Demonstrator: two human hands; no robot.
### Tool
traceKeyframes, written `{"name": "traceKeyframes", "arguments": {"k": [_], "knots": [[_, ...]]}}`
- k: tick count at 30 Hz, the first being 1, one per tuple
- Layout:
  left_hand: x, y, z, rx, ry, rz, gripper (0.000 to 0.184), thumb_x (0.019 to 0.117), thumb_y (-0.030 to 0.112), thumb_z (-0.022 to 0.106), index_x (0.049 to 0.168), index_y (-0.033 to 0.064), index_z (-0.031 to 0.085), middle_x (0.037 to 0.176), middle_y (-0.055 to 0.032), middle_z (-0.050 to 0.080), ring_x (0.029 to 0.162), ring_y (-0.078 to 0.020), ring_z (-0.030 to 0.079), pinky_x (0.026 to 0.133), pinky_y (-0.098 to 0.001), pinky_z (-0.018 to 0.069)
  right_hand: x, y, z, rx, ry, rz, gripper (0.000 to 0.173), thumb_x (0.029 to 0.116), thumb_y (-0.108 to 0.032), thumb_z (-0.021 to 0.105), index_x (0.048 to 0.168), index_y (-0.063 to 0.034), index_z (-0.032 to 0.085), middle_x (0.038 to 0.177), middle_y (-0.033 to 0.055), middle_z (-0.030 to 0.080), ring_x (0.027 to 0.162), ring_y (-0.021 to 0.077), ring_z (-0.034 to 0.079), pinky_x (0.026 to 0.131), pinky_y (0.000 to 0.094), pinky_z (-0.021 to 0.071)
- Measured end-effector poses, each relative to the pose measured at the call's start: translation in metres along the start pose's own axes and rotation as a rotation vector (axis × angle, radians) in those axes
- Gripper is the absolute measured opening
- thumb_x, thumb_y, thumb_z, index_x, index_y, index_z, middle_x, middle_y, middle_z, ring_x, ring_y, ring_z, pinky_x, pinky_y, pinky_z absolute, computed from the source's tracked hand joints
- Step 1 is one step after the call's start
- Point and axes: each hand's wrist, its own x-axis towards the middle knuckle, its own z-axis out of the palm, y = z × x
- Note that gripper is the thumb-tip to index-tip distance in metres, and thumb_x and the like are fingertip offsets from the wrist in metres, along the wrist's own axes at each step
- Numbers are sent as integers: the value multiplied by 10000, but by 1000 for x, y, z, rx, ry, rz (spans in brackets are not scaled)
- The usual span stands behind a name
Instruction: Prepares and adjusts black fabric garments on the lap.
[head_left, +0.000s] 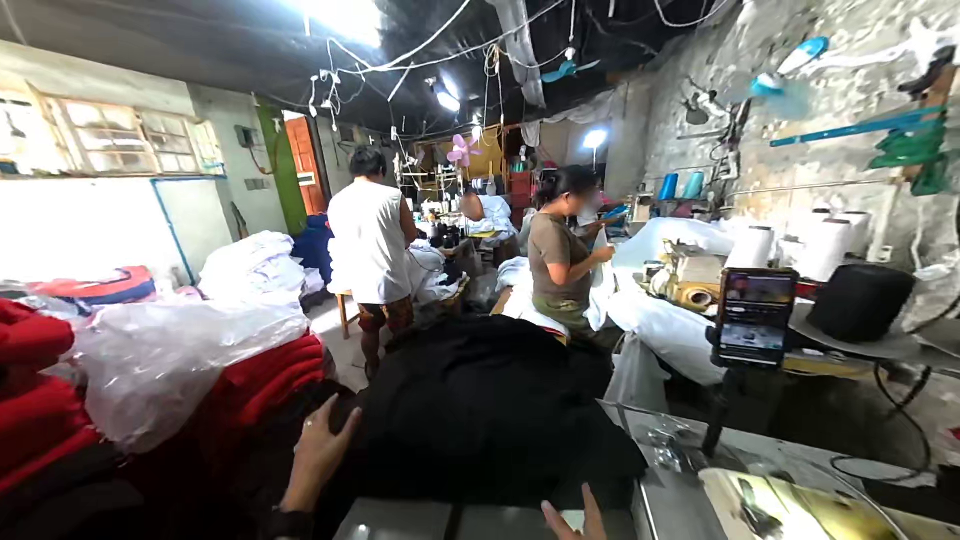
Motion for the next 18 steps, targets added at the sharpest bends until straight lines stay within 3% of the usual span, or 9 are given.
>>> {"name": "traceKeyframes", "arguments": {"k": [1, 4, 7, 10, 13, 16, 17, 18], "knots": [[11, -22, 25, -3, -26, -48, 713, 956, 525, 654, 1495, 76, 527, 1484, -275, 519, 1406, -464, 462, 1153, -646, 355, 21, 9, 11, -45, 79, 16, 1106, 968, -411, 696, 1621, 32, -78, 1662, 361, 41, 1530, 482, 219, 1202, 588, 324], [10, -63, 70, -101, -1, -164, 666, 953, 591, 629, 1447, 145, 588, 1412, -240, 594, 1349, -442, 525, 1112, -651, 388, 55, 9, 39, -240, 218, 72, 1243, 911, -533, 724, 1575, 128, -92, 1567, 480, 141, 1446, 562, 318, 1162, 584, 360], [-2, -76, 84, -138, 126, -106, 649, 979, 537, 603, 1402, 45, 605, 1365, -279, 605, 1321, -457, 540, 1112, -643, 386, 60, 9, 46, -262, 199, 95, 1274, 888, -535, 751, 1575, 128, -93, 1576, 481, 90, 1447, 566, 310, 1155, 581, 372], [-2, -77, 92, -177, 171, -103, 635, 981, 518, 603, 1396, 37, 608, 1352, -287, 602, 1318, -451, 534, 1107, -622, 391, 60, 16, 48, -290, 197, 64, 1293, 881, -546, 754, 1577, 122, -106, 1576, 488, 66, 1441, 568, 322, 1141, 572, 391], [-16, -70, 91, -200, 181, -152, 601, 999, 476, 610, 1405, 33, 599, 1355, -301, 594, 1316, -464, 531, 1107, -628, 389, 61, 17, 40, -271, 171, 57, 1306, 879, -535, 761, 1580, 101, -139, 1592, 474, 46, 1474, 565, 270, 1184, 575, 334], [-26, -66, 71, -30, 40, -188, 592, 1051, 483, 518, 1512, 110, 515, 1449, -281, 547, 1349, -469, 521, 1114, -653, 390, 58, 14, 20, -293, 110, 38, 1139, 931, -505, 714, 1618, 71, 11, 1618, 416, 148, 1480, 521, 310, 1199, 585, 310], [-35, -62, 63, 43, -4, -188, 584, 1058, 441, 519, 1548, 127, 470, 1489, -290, 504, 1357, -489, 505, 1105, -668, 392, 50, 16, 11, -276, 88, 17, 1011, 956, -459, 703, 1618, 60, 143, 1608, 383, 245, 1465, 490, 363, 1193, 580, 328], [-51, -53, 55, 81, -26, -166, 593, 1043, 360, 567, 1566, 114, 438, 1527, -311, 449, 1371, -514, 477, 1103, -676, 388, 39, 21, 3, -227, 74, -23, 818, 978, -380, 697, 1560, 67, 337, 1535, 344, 419, 1402, 444, 477, 1167, 555, 394]]}}
